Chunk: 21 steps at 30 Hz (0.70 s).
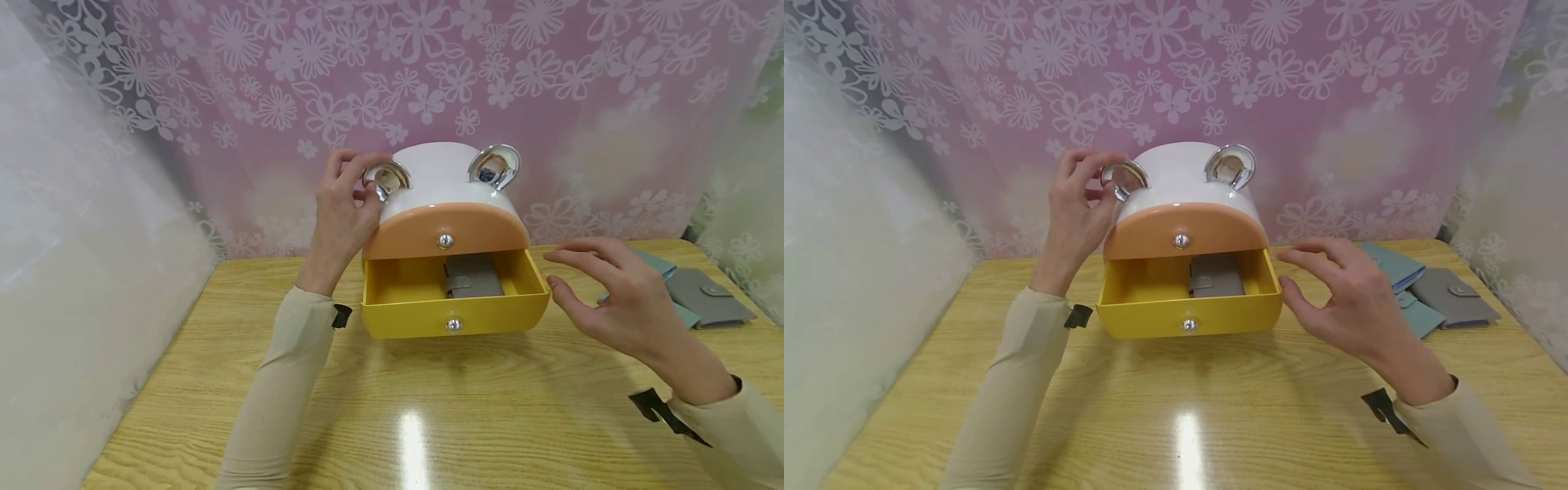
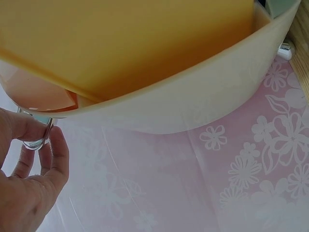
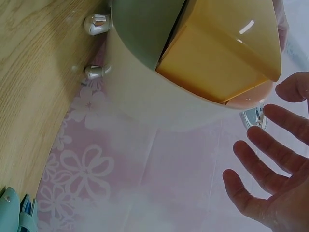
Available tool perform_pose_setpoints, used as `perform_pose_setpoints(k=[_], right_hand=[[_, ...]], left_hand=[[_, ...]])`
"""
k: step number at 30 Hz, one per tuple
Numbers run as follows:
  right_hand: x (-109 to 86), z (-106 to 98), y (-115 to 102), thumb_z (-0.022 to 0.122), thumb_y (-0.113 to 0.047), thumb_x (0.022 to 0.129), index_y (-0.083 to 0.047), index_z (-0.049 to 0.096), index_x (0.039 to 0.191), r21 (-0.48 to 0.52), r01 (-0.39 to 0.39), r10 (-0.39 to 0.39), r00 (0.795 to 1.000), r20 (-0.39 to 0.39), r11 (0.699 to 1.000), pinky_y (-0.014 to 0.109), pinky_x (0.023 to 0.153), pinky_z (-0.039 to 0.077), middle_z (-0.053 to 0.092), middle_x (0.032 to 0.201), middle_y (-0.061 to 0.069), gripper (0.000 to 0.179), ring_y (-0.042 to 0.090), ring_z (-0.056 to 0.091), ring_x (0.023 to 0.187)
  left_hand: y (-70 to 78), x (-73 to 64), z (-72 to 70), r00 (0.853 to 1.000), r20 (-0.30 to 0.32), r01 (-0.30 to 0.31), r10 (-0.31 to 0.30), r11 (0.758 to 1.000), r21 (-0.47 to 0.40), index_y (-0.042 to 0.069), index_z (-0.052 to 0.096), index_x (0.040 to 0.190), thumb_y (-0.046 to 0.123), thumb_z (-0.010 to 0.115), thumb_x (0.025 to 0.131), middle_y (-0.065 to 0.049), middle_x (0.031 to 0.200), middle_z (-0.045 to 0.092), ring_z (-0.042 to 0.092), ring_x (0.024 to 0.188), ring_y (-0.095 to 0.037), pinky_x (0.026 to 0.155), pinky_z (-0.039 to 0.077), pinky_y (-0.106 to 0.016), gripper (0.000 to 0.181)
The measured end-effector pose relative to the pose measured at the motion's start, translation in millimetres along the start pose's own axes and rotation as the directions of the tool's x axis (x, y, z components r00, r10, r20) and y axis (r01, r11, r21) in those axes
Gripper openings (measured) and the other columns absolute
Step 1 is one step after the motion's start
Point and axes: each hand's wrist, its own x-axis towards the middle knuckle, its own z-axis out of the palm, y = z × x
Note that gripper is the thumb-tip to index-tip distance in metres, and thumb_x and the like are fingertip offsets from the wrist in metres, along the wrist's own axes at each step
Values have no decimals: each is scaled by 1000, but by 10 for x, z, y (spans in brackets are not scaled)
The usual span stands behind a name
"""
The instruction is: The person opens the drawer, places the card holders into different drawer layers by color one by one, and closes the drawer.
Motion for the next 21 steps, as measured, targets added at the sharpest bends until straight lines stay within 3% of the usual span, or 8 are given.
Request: perform_pose_setpoints(k=[6,15,18,21], right_hand=[[-32,-32,41,53,-58,98,-4,78,110,-15,-15,15,1000,-11,1000,4,96,32,71,107,19,60,37,63,99],[-87,-96,134,51,-57,97,-7,79,109,-57,-16,15,1000,-15,998,17,71,41,72,107,15,59,17,61,94],[-116,-113,170,51,-58,97,-7,79,109,-58,-27,26,1000,-18,998,14,72,41,73,107,15,60,11,60,97],[-140,-141,193,50,-59,97,-6,79,110,-72,-35,34,999,-13,997,14,75,41,72,109,15,62,16,61,95]], left_hand=[[-3,-9,3,1000,0,4,-4,1000,5,9,72,121,-4,55,91,-14,112,54,54,90,-22,76,63,-35,37],[-16,-23,4,1000,-9,0,0,1000,-6,9,72,121,-4,54,92,-14,112,54,53,90,-21,75,62,-35,36],[-13,-16,7,1000,-12,-6,5,1000,-11,9,72,121,-4,54,92,-14,112,54,53,90,-21,74,62,-35,36],[-8,-7,13,1000,-11,-9,9,1000,-14,9,72,121,-4,54,92,-14,111,53,53,90,-21,74,62,-34,37]])
